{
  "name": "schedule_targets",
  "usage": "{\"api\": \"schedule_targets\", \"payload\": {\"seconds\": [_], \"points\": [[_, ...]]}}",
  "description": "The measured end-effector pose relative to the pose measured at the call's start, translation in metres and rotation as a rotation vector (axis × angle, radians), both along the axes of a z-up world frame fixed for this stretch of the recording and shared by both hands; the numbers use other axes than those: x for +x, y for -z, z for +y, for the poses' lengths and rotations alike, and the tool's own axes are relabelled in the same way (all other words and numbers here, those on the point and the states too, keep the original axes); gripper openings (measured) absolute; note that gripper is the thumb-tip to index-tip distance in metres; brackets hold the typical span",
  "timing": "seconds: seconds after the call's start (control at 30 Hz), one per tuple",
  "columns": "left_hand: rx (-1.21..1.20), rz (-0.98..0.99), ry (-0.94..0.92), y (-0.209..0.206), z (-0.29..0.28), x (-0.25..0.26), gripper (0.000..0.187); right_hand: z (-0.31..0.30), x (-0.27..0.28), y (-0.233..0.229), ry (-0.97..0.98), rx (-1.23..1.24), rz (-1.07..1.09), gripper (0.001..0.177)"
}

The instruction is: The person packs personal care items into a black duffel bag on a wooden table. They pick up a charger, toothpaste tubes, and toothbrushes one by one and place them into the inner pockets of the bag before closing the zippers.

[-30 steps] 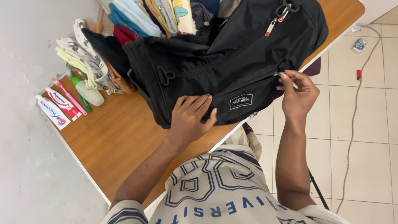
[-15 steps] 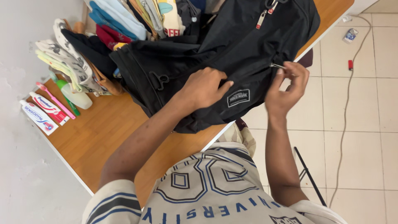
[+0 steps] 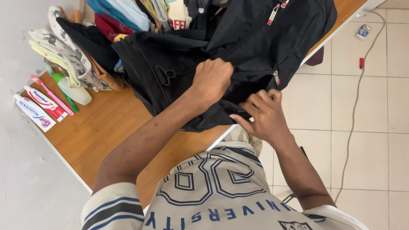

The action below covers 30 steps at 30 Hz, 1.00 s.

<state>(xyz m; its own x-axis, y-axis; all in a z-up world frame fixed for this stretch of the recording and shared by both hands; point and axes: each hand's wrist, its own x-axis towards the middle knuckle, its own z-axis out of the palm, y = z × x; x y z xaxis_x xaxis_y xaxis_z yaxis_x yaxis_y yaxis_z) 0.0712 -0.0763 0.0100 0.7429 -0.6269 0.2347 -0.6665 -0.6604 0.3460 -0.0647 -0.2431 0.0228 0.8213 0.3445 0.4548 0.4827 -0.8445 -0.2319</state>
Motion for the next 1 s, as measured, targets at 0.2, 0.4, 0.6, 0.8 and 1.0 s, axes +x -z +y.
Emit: {"api": "schedule_targets", "payload": {"seconds": [0.2, 0.4, 0.6, 0.8, 1.0], "points": [[0.007, -0.131, -0.062, 0.005, 0.004, -0.007, 0.01, -0.006, -0.021, 0.005, -0.077, -0.013, 0.064, 0.03], [0.065, -0.061, -0.097, -0.016, 0.007, -0.028, 0.032, 0.003, -0.04, 0.021, -0.102, 0.065, 0.039, 0.029], [0.209, -0.339, -0.144, -0.002, -0.041, -0.044, 0.104, 0.006, -0.048, 0.034, -0.039, 0.089, 0.023, 0.033], [0.358, -0.429, -0.175, 0.07, -0.071, -0.043, 0.059, 0.008, -0.052, 0.042, -0.056, 0.089, 0.049, 0.03], [0.239, -0.398, -0.105, 0.096, -0.067, -0.034, 0.017, 0.009, -0.056, 0.044, -0.045, 0.09, 0.087, 0.025]]}}
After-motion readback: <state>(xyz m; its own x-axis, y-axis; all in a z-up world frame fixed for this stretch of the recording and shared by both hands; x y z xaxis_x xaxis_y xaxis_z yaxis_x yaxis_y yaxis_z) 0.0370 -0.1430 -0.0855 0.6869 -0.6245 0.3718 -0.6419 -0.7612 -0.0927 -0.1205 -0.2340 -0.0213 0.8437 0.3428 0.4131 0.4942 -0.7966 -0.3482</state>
